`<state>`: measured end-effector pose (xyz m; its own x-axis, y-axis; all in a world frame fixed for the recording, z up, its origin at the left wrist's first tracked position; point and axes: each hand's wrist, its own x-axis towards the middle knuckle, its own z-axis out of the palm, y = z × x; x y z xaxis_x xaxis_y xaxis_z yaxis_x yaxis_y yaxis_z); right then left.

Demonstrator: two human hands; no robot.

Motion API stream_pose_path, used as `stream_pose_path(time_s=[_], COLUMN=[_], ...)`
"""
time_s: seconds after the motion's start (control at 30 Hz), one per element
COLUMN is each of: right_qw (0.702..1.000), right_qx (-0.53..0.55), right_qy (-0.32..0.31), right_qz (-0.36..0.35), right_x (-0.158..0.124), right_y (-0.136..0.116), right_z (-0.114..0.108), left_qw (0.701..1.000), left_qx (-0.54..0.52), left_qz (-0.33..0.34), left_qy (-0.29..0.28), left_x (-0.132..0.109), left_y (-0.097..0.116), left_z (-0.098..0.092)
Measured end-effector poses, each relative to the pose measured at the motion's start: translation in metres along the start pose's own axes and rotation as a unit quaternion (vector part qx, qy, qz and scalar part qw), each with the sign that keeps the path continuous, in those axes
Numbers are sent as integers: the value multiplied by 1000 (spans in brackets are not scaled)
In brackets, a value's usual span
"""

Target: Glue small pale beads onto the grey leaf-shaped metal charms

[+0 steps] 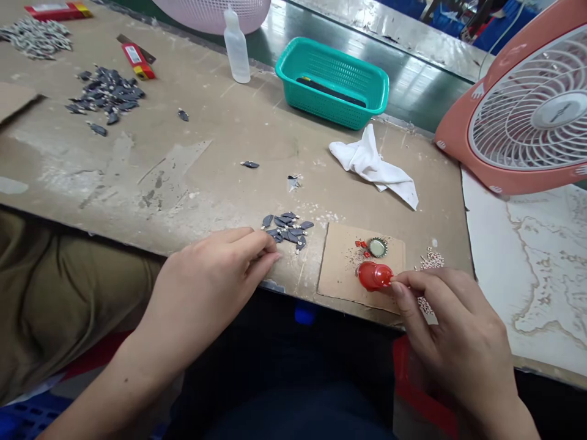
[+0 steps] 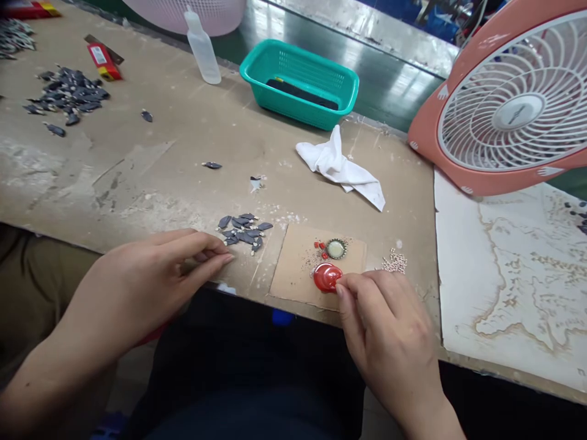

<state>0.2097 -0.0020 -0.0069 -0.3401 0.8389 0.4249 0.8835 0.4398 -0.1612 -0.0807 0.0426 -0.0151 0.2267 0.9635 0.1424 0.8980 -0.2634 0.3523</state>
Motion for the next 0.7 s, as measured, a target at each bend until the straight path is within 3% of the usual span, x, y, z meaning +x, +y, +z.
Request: stream_pose_path(time_s=[0.23, 0.43, 0.57, 0.63, 0.7], right_qw=[999, 1000, 988, 955, 902], right_qx=[-27, -22, 78, 171, 274], right_qy=[-19, -13, 61, 83, 108], right_qz=[-29, -17, 118, 226, 316], right_x=[4, 5, 1, -2, -4], right_y=[1, -1, -9, -14, -19], right_z=[-2, -5, -10, -12, -12], left_qw=[990, 947, 902, 855, 792], left_qx=[-136, -310, -422, -509, -592], left_qz=[-39, -86, -87, -90, -108], left_qy=[-10, 16, -9, -54, -104], left_x=[2, -8, -12, -13, -13], left_y=[-13, -10, 5, 15, 27], left_z=[0, -1, 0, 2, 5])
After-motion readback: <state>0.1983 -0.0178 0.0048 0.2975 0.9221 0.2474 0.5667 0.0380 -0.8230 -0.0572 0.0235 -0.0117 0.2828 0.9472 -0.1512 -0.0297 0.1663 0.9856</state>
